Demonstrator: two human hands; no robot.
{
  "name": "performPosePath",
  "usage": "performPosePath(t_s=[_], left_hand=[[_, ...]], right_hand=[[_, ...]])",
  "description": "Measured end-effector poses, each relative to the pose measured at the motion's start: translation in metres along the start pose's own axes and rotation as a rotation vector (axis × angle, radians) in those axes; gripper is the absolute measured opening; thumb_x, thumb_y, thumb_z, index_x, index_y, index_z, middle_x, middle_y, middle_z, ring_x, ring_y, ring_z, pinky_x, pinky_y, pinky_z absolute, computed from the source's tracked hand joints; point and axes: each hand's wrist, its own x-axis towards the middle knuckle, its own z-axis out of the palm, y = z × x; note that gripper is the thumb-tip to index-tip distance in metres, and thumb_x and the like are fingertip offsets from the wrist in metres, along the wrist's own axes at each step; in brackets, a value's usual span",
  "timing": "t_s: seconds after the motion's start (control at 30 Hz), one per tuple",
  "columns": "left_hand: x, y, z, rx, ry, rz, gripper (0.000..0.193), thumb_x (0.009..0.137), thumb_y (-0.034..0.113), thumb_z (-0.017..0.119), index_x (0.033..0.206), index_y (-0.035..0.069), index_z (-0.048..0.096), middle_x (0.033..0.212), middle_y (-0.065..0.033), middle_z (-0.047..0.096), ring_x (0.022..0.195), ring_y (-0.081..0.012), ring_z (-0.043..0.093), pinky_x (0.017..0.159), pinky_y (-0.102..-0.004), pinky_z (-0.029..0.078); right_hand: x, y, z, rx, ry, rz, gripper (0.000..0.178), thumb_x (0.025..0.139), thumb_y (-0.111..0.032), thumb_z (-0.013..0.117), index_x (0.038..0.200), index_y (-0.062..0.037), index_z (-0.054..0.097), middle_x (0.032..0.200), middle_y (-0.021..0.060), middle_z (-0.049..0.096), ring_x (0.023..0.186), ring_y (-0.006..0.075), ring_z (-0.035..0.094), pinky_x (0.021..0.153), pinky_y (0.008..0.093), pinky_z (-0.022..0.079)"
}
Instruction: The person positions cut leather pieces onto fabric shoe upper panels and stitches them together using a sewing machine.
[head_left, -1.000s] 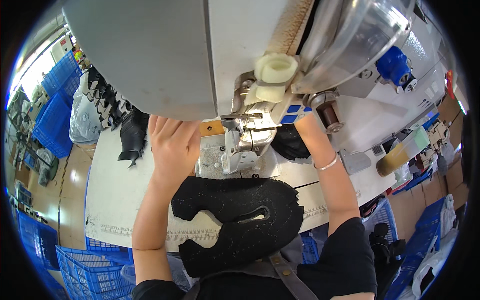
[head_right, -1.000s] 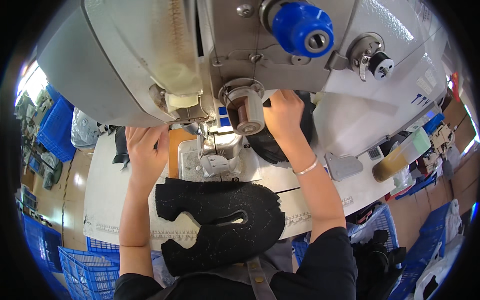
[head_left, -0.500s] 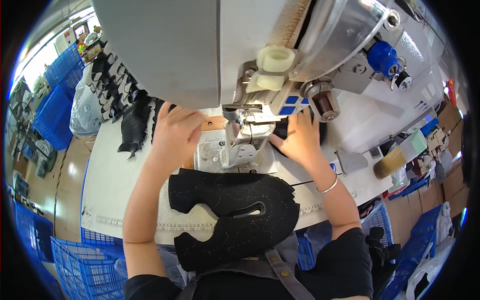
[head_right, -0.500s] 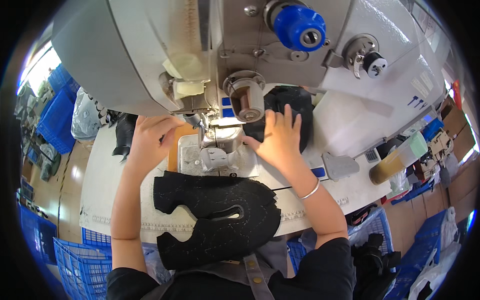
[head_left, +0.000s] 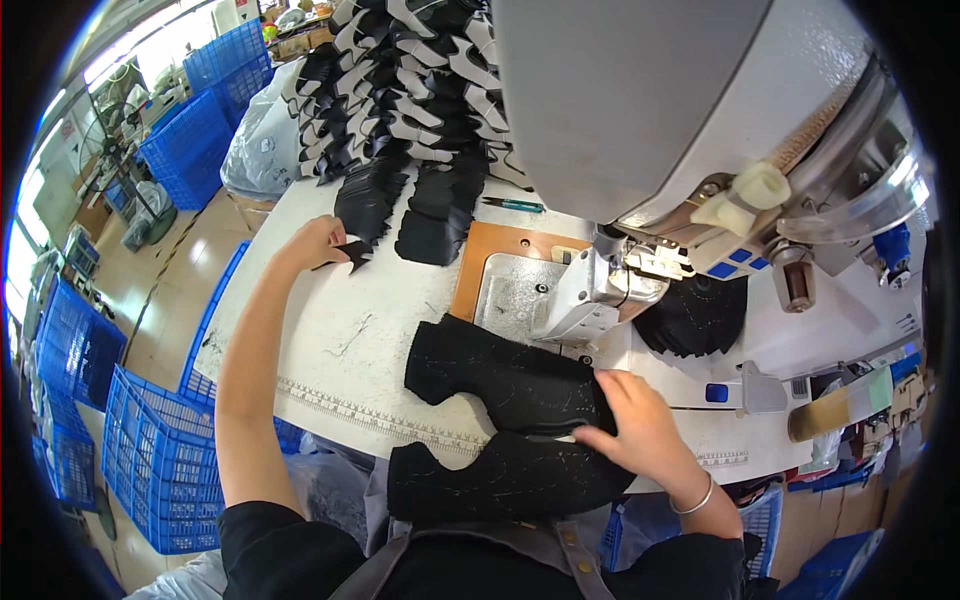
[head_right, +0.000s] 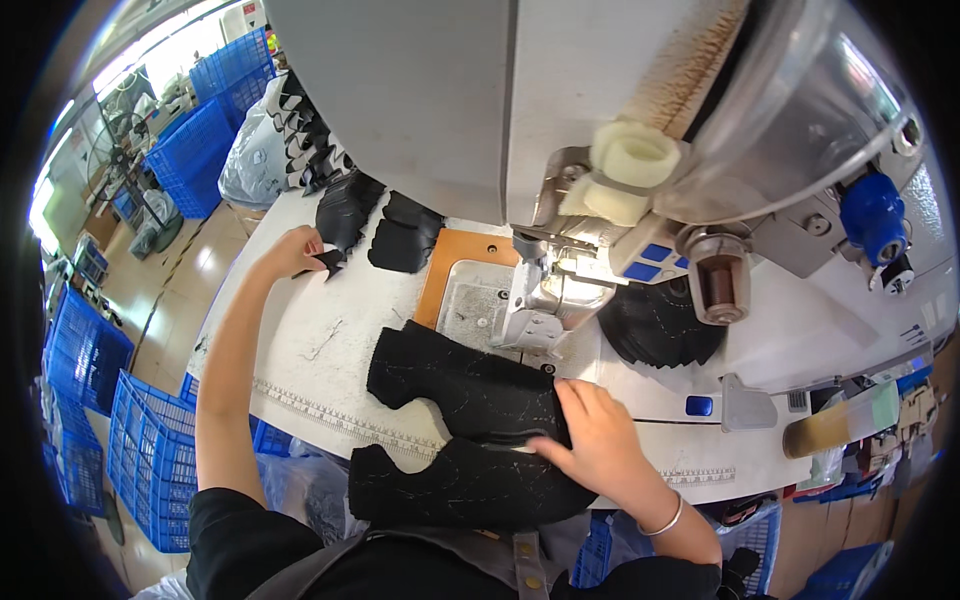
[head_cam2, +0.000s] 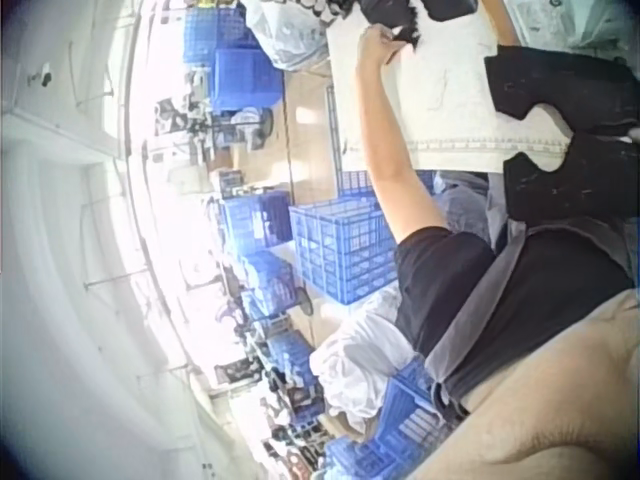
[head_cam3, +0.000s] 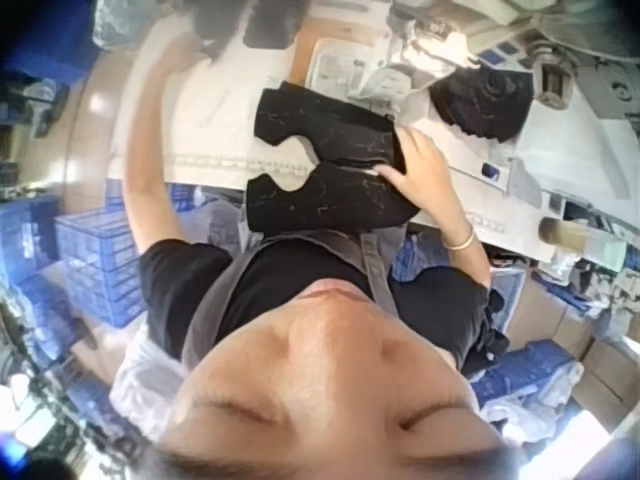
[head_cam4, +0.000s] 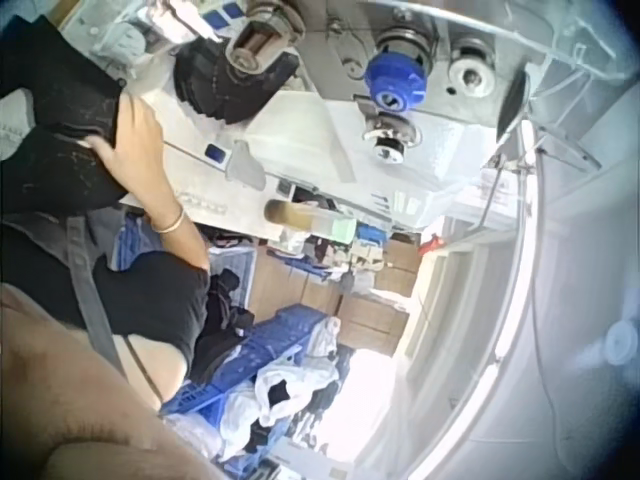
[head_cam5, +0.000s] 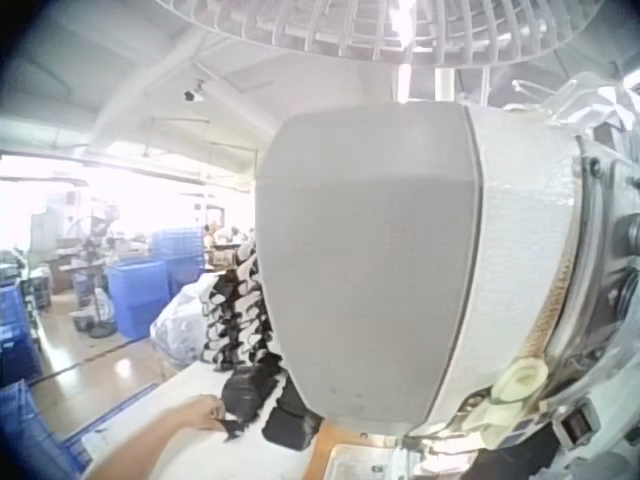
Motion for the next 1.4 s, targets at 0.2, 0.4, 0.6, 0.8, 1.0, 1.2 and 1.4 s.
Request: performPosePath(t_s=[0.2, 0.4, 0.6, 0.8, 1.0, 1.2, 1.4], left_hand=[[-0.031, 0.01, -0.005, -0.31, 0.038, 0.01, 0.027, 0.066, 0.002, 0.081, 0.084, 0.003, 0.061, 0.07, 0.0, 0.057, 0.064, -0.0109, 0.053, 0.058, -0.0266, 0.043], [-0.108, 0.107, -0.044, -0.74, 0.1, 0.12, 0.015, 0.079, -0.002, 0.068, 0.094, -0.001, 0.071, 0.083, -0.0041, 0.063, 0.069, -0.0096, 0.057, 0.062, -0.0226, 0.046], [-0.132, 0.235, -0.032, -0.634, 0.108, 0.623, 0.008, 0.077, -0.002, 0.07, 0.082, 0.002, 0.066, 0.095, -0.0082, 0.064, 0.087, -0.018, 0.06, 0.078, -0.0291, 0.046], [-0.115, 0.284, -0.014, -0.67, 0.144, 0.693, 0.014, 0.077, 0.004, 0.076, 0.088, 0.004, 0.067, 0.094, -0.0077, 0.068, 0.085, -0.0178, 0.062, 0.076, -0.0283, 0.048], [-0.105, 0.289, -0.016, -0.629, 0.238, 0.815, 0.027, 0.076, 0.006, 0.078, 0.103, 0.005, 0.073, 0.074, -0.0051, 0.064, 0.068, -0.0168, 0.058, 0.064, -0.0287, 0.046], [-0.083, 0.296, -0.023, -0.582, 0.173, 0.772, 0.026, 0.075, 0.011, 0.079, 0.1, 0.004, 0.074, 0.068, -0.0039, 0.059, 0.064, -0.0146, 0.052, 0.059, -0.0275, 0.04], [-0.061, 0.297, -0.023, -0.663, 0.077, 0.725, 0.022, 0.078, 0.009, 0.078, 0.097, 0.0, 0.072, 0.083, -0.0069, 0.068, 0.079, -0.015, 0.062, 0.077, -0.027, 0.048]], right_hand=[[0.002, -0.002, 0.001, -0.056, -0.035, 0.143, 0.086, 0.064, -0.041, 0.084, 0.128, 0.0049, 0.049, 0.116, 0.0145, 0.051, 0.107, 0.0322, 0.051, 0.085, 0.0421, 0.045], [0.007, 0.001, -0.012, 0.011, -0.006, 0.138, 0.07, 0.066, -0.027, 0.083, 0.121, 0.003, 0.051, 0.108, 0.016, 0.054, 0.1, 0.0348, 0.054, 0.081, 0.0401, 0.045], [0.038, -0.013, -0.061, 0.447, 0.07, 0.047, 0.02, 0.08, -0.011, 0.074, 0.094, -0.0001, 0.064, 0.085, 0.0133, 0.067, 0.076, 0.0315, 0.065, 0.067, 0.0333, 0.05], [0.051, -0.039, -0.088, 0.575, 0.176, -0.036, 0.017, 0.082, -0.01, 0.074, 0.094, -0.0011, 0.064, 0.08, 0.0108, 0.068, 0.067, 0.0247, 0.066, 0.061, 0.0281, 0.049], [0.056, -0.027, -0.087, 0.669, 0.192, 0.038, 0.015, 0.084, -0.009, 0.072, 0.094, 0.0006, 0.065, 0.078, 0.0087, 0.068, 0.065, 0.0151, 0.064, 0.063, 0.0255, 0.048], [0.066, -0.012, -0.079, 0.658, 0.236, 0.048, 0.019, 0.082, -0.01, 0.074, 0.095, 0.0018, 0.068, 0.076, 0.0067, 0.068, 0.067, 0.0086, 0.059, 0.063, 0.0236, 0.046], [0.074, -0.009, -0.078, 0.592, 0.336, 0.108, 0.019, 0.081, -0.009, 0.075, 0.094, 0.0023, 0.066, 0.072, 0.0, 0.065, 0.058, 0.0031, 0.043, 0.06, 0.0201, 0.039]])
